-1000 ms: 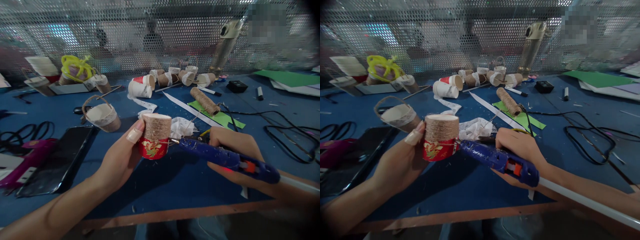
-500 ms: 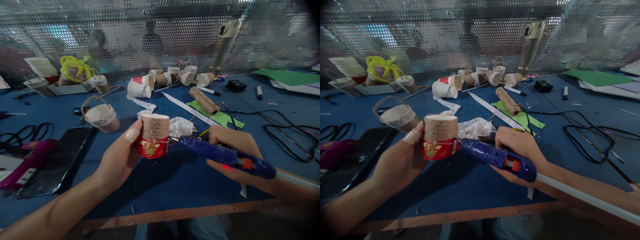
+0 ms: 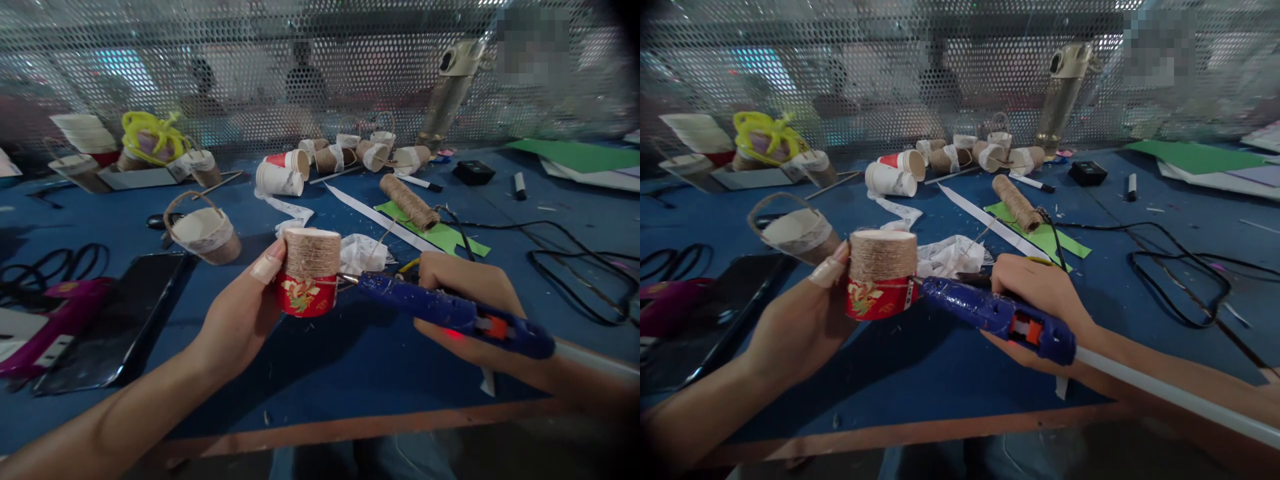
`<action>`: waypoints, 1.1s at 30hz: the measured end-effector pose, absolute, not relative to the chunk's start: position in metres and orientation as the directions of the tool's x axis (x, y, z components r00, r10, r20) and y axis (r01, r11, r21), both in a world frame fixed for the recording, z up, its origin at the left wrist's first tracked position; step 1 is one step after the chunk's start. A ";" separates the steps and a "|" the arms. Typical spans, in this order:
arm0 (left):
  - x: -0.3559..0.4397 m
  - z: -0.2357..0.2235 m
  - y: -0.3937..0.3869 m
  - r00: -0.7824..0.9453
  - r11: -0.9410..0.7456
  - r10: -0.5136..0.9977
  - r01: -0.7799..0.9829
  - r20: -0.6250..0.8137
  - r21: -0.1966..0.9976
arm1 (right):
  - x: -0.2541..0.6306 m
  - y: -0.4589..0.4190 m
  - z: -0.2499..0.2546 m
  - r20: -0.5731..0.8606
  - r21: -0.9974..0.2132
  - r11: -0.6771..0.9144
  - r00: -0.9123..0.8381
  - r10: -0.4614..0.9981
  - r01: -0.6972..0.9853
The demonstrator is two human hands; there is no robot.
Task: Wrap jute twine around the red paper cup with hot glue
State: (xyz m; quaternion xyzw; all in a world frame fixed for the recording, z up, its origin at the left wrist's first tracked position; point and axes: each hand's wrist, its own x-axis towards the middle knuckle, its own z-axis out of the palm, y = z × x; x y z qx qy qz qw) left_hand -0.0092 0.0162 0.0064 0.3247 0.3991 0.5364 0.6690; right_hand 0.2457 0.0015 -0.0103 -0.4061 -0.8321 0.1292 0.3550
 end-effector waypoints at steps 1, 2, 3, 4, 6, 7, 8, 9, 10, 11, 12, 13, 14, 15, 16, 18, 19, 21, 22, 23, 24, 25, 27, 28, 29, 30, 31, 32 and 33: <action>-0.010 0.006 0.016 0.111 0.213 0.977 -0.445 -0.183 0.870 | 0.246 0.001 -0.011 0.492 -0.500 0.637 -0.413 0.767 0.587; -0.011 0.005 0.016 0.114 0.211 0.977 -0.430 -0.180 0.878 | 0.246 0.001 -0.011 0.498 -0.496 0.640 -0.411 0.763 0.587; -0.012 0.004 0.016 0.117 0.211 0.977 -0.415 -0.178 0.885 | 0.246 0.001 -0.012 0.504 -0.492 0.644 -0.412 0.760 0.586; -0.013 0.002 0.016 0.122 0.212 0.976 -0.401 -0.177 0.891 | 0.246 0.001 -0.013 0.505 -0.491 0.647 -0.415 0.757 0.583; -0.014 0.001 0.017 0.133 0.205 0.977 -0.387 -0.166 0.899 | 0.246 0.001 -0.013 0.506 -0.491 0.656 -0.426 0.750 0.573; -0.015 0.000 0.017 0.138 0.203 0.977 -0.384 -0.162 0.901 | 0.247 0.001 -0.013 0.505 -0.487 0.660 -0.432 0.747 0.571; -0.015 0.001 0.017 0.140 0.205 0.977 -0.383 -0.163 0.901 | 0.247 0.001 -0.013 0.506 -0.481 0.663 -0.436 0.744 0.574; -0.015 0.001 0.017 0.138 0.208 0.976 -0.385 -0.166 0.899 | 0.247 0.002 -0.012 0.508 -0.473 0.664 -0.437 0.742 0.579; -0.014 0.002 0.017 0.133 0.208 0.977 -0.388 -0.169 0.898 | 0.247 0.002 -0.012 0.509 -0.465 0.665 -0.438 0.741 0.585; -0.014 0.003 0.018 0.127 0.207 0.977 -0.392 -0.170 0.896 | 0.246 0.002 -0.011 0.510 -0.459 0.665 -0.438 0.740 0.589; -0.013 0.004 0.018 0.121 0.201 0.979 -0.396 -0.165 0.896 | 0.246 0.003 -0.011 0.513 -0.456 0.666 -0.437 0.739 0.590; -0.013 0.004 0.017 0.119 0.194 0.980 -0.397 -0.159 0.897 | 0.246 0.003 -0.010 0.516 -0.452 0.667 -0.436 0.737 0.592; -0.013 0.004 0.017 0.120 0.186 0.981 -0.395 -0.150 0.900 | 0.245 0.003 -0.010 0.517 -0.446 0.666 -0.436 0.737 0.598; -0.013 0.004 0.017 0.125 0.183 0.981 -0.389 -0.145 0.903 | 0.245 0.003 -0.010 0.513 -0.437 0.664 -0.438 0.738 0.607; -0.013 0.003 0.017 0.133 0.184 0.981 -0.383 -0.143 0.905 | 0.245 0.003 -0.010 0.507 -0.431 0.660 -0.440 0.741 0.615; -0.014 0.001 0.016 0.148 0.191 0.978 -0.371 -0.145 0.909 | 0.245 0.002 -0.010 0.490 -0.435 0.648 -0.440 0.753 0.625; -0.015 0.000 0.016 0.153 0.197 0.977 -0.366 -0.150 0.910 | 0.245 0.001 -0.011 0.484 -0.446 0.646 -0.440 0.756 0.619; -0.016 -0.002 0.015 0.158 0.211 0.974 -0.356 -0.164 0.910 | 0.245 -0.001 -0.012 0.489 -0.464 0.653 -0.442 0.752 0.599; -0.016 -0.002 0.015 0.162 0.219 0.972 -0.353 -0.171 0.910 | 0.244 -0.001 -0.013 0.497 -0.463 0.659 -0.442 0.747 0.593; -0.017 -0.003 0.015 0.166 0.226 0.970 -0.351 -0.177 0.909 | 0.244 -0.002 -0.013 0.507 -0.458 0.667 -0.443 0.739 0.588; -0.017 -0.003 0.015 0.168 0.230 0.969 -0.352 -0.181 0.907 | 0.244 -0.002 -0.014 0.517 -0.453 0.674 -0.445 0.732 0.583; -0.017 -0.003 0.015 0.157 0.226 0.971 -0.356 -0.180 0.907 | 0.243 -0.001 -0.014 0.521 -0.451 0.676 -0.443 0.730 0.583; -0.016 -0.002 0.016 0.113 0.204 0.978 -0.368 -0.174 0.907 | 0.244 0.001 -0.014 0.519 -0.459 0.669 -0.434 0.736 0.585; -0.016 -0.001 0.017 0.091 0.191 0.981 -0.375 -0.169 0.907 | 0.244 0.002 -0.013 0.516 -0.464 0.663 -0.429 0.741 0.588; -0.016 0.000 0.017 0.077 0.180 0.984 -0.381 -0.163 0.907 | 0.245 0.003 -0.013 0.513 -0.468 0.657 -0.424 0.747 0.591; -0.016 0.000 0.018 0.078 0.173 0.985 -0.384 -0.155 0.907 | 0.246 0.004 -0.012 0.511 -0.471 0.651 -0.417 0.752 0.595; -0.016 0.000 0.018 0.088 0.170 0.985 -0.384 -0.147 0.908 | 0.247 0.005 -0.012 0.510 -0.476 0.646 -0.412 0.755 0.596; -0.016 0.000 0.018 0.102 0.171 0.985 -0.380 -0.142 0.909 | 0.249 0.006 -0.012 0.507 -0.489 0.639 -0.403 0.762 0.593; -0.016 0.000 0.018 0.110 0.171 0.984 -0.375 -0.139 0.911 | 0.250 0.006 -0.012 0.505 -0.512 0.627 -0.385 0.773 0.587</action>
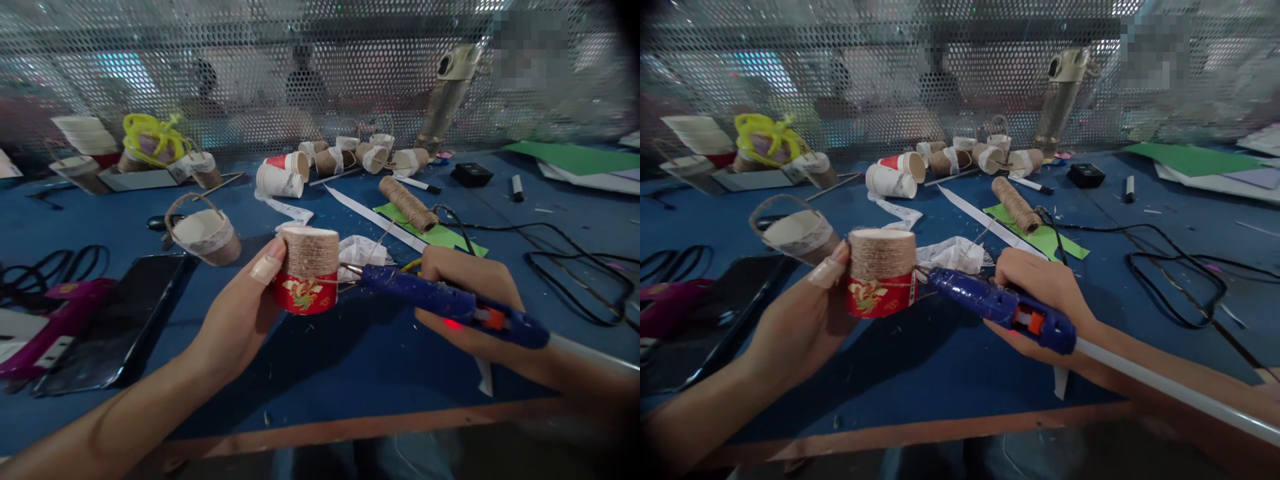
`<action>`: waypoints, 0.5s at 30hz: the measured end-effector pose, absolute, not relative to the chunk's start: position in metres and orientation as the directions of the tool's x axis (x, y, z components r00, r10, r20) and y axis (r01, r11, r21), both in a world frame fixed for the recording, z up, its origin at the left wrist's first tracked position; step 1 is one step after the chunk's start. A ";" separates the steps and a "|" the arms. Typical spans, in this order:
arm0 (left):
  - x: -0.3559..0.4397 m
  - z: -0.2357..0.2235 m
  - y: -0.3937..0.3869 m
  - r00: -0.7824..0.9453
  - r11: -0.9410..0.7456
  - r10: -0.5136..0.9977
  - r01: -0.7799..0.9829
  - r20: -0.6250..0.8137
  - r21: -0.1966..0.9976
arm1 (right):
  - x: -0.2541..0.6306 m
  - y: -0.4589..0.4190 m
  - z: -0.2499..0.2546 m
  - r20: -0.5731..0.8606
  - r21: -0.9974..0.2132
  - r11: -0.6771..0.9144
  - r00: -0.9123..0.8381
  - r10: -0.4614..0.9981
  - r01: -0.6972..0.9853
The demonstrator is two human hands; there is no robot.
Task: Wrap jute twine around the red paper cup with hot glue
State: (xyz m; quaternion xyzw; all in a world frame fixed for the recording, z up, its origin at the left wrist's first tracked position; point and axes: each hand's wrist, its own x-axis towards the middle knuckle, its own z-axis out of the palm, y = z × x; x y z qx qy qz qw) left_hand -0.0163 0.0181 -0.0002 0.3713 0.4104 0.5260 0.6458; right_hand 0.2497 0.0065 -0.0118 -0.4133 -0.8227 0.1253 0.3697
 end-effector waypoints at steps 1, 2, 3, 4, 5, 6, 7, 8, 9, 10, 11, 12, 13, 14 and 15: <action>-0.016 -0.001 0.018 0.115 0.170 0.984 -0.370 -0.136 0.913 | 0.250 0.007 -0.012 0.504 -0.540 0.612 -0.360 0.785 0.578; -0.017 -0.001 0.017 0.117 0.171 0.984 -0.366 -0.137 0.915 | 0.251 0.007 -0.012 0.504 -0.573 0.595 -0.330 0.798 0.564; -0.017 -0.002 0.017 0.116 0.174 0.983 -0.364 -0.140 0.915 | 0.250 0.007 -0.012 0.504 -0.607 0.580 -0.300 0.810 0.543; -0.017 -0.002 0.017 0.114 0.179 0.983 -0.363 -0.147 0.915 | 0.249 0.008 -0.011 0.502 -0.642 0.566 -0.275 0.820 0.517; -0.016 -0.003 0.016 0.116 0.185 0.981 -0.359 -0.153 0.915 | 0.247 0.009 -0.011 0.497 -0.673 0.554 -0.256 0.829 0.489; -0.016 -0.003 0.016 0.119 0.190 0.980 -0.352 -0.158 0.916 | 0.245 0.010 -0.011 0.486 -0.703 0.541 -0.244 0.839 0.461; -0.016 -0.003 0.016 0.127 0.198 0.978 -0.341 -0.163 0.919 | 0.243 0.011 -0.010 0.467 -0.736 0.522 -0.235 0.852 0.431; -0.015 -0.003 0.016 0.137 0.204 0.976 -0.326 -0.167 0.923 | 0.241 0.012 -0.010 0.440 -0.768 0.497 -0.232 0.868 0.404; -0.014 -0.002 0.015 0.149 0.208 0.974 -0.310 -0.168 0.928 | 0.239 0.014 -0.010 0.399 -0.799 0.465 -0.242 0.884 0.380; -0.014 -0.002 0.015 0.159 0.211 0.973 -0.293 -0.170 0.933 | 0.238 0.015 -0.011 0.352 -0.832 0.429 -0.261 0.899 0.352; -0.013 -0.001 0.015 0.165 0.213 0.971 -0.278 -0.172 0.937 | 0.237 0.016 -0.012 0.306 -0.864 0.390 -0.284 0.909 0.318; -0.013 -0.001 0.015 0.167 0.215 0.970 -0.265 -0.175 0.940 | 0.237 0.017 -0.012 0.264 -0.893 0.352 -0.307 0.914 0.280; -0.012 0.000 0.014 0.169 0.215 0.970 -0.255 -0.176 0.943 | 0.237 0.018 -0.013 0.226 -0.917 0.316 -0.334 0.915 0.245; -0.011 0.000 0.014 0.170 0.211 0.970 -0.248 -0.172 0.945 | 0.237 0.019 -0.014 0.198 -0.933 0.287 -0.354 0.914 0.217; -0.011 0.001 0.014 0.171 0.206 0.971 -0.243 -0.167 0.948 | 0.237 0.019 -0.015 0.182 -0.942 0.268 -0.364 0.913 0.201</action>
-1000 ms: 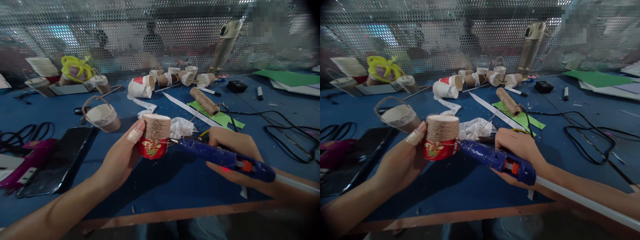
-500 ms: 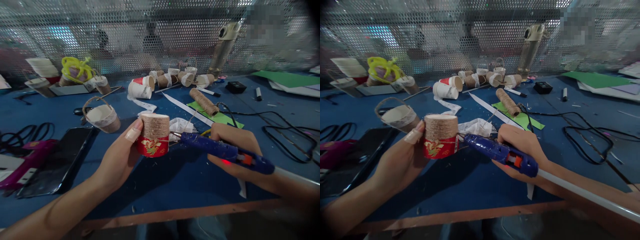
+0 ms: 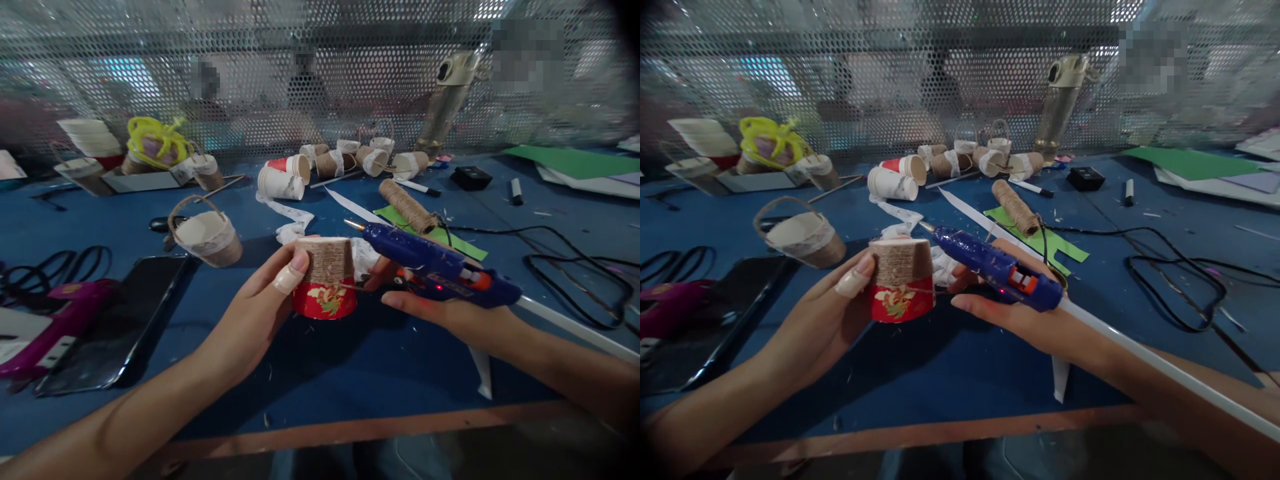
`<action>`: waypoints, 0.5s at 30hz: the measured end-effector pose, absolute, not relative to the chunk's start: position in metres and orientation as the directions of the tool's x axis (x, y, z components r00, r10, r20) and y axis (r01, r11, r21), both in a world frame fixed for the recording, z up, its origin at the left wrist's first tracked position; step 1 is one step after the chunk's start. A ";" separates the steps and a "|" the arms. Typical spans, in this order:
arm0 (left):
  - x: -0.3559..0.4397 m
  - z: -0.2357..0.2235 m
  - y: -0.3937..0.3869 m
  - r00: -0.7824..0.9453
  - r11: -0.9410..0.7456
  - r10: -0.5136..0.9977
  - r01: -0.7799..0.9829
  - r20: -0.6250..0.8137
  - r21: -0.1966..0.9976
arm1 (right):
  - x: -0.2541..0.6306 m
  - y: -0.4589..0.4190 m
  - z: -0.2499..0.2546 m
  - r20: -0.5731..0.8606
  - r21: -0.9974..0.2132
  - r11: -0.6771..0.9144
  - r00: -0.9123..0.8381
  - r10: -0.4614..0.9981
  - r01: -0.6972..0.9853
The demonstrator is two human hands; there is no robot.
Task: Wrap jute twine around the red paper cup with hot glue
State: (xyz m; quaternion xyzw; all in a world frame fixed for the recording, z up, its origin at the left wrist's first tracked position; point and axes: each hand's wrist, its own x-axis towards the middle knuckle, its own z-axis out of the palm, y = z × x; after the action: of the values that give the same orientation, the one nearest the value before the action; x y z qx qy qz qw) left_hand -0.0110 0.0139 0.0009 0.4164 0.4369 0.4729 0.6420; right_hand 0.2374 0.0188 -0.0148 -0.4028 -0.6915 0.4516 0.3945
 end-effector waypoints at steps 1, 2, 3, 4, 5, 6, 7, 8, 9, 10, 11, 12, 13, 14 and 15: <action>-0.011 0.001 0.014 0.171 0.201 0.972 -0.239 -0.162 0.950 | 0.238 0.019 -0.015 0.173 -0.945 0.259 -0.367 0.914 0.200; -0.011 0.002 0.014 0.170 0.196 0.973 -0.236 -0.158 0.952 | 0.238 0.019 -0.015 0.168 -0.942 0.260 -0.368 0.915 0.214; -0.011 0.002 0.014 0.171 0.191 0.973 -0.235 -0.153 0.953 | 0.239 0.019 -0.015 0.177 -0.932 0.274 -0.362 0.915 0.237; -0.011 0.002 0.015 0.173 0.188 0.973 -0.233 -0.150 0.954 | 0.239 0.018 -0.014 0.195 -0.918 0.297 -0.351 0.916 0.265; -0.011 0.001 0.015 0.177 0.188 0.973 -0.231 -0.149 0.955 | 0.238 0.018 -0.014 0.223 -0.900 0.325 -0.333 0.916 0.290; -0.012 0.001 0.015 0.180 0.192 0.972 -0.229 -0.152 0.954 | 0.238 0.018 -0.013 0.244 -0.883 0.347 -0.322 0.915 0.315; -0.012 0.001 0.015 0.179 0.195 0.971 -0.228 -0.155 0.954 | 0.238 0.018 -0.013 0.260 -0.872 0.361 -0.313 0.914 0.331; -0.012 0.000 0.015 0.176 0.199 0.971 -0.227 -0.161 0.953 | 0.237 0.018 -0.013 0.268 -0.870 0.365 -0.303 0.915 0.333; -0.013 0.000 0.015 0.170 0.203 0.971 -0.224 -0.167 0.953 | 0.237 0.018 -0.012 0.263 -0.878 0.354 -0.295 0.919 0.322; -0.013 0.000 0.015 0.161 0.205 0.972 -0.222 -0.171 0.953 | 0.236 0.018 -0.012 0.250 -0.893 0.334 -0.285 0.925 0.301; -0.013 -0.001 0.015 0.158 0.205 0.972 -0.220 -0.173 0.954 | 0.236 0.018 -0.012 0.232 -0.910 0.308 -0.276 0.933 0.277; -0.013 -0.001 0.015 0.161 0.205 0.972 -0.217 -0.172 0.954 | 0.236 0.018 -0.011 0.213 -0.924 0.282 -0.266 0.940 0.259; -0.013 -0.002 0.015 0.170 0.204 0.971 -0.214 -0.169 0.955 | 0.236 0.017 -0.011 0.200 -0.933 0.263 -0.253 0.947 0.245; -0.014 -0.003 0.014 0.179 0.201 0.970 -0.213 -0.164 0.956 | 0.236 0.017 -0.010 0.189 -0.938 0.248 -0.244 0.951 0.240; -0.014 -0.003 0.014 0.185 0.199 0.970 -0.212 -0.160 0.957 | 0.236 0.017 -0.010 0.189 -0.940 0.246 -0.240 0.952 0.237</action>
State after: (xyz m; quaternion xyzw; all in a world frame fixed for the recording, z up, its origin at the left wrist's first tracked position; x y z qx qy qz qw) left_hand -0.0141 0.0144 -0.0033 0.4312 0.4390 0.4633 0.6378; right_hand 0.2360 0.0173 -0.0098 -0.4469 -0.6655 0.4210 0.4244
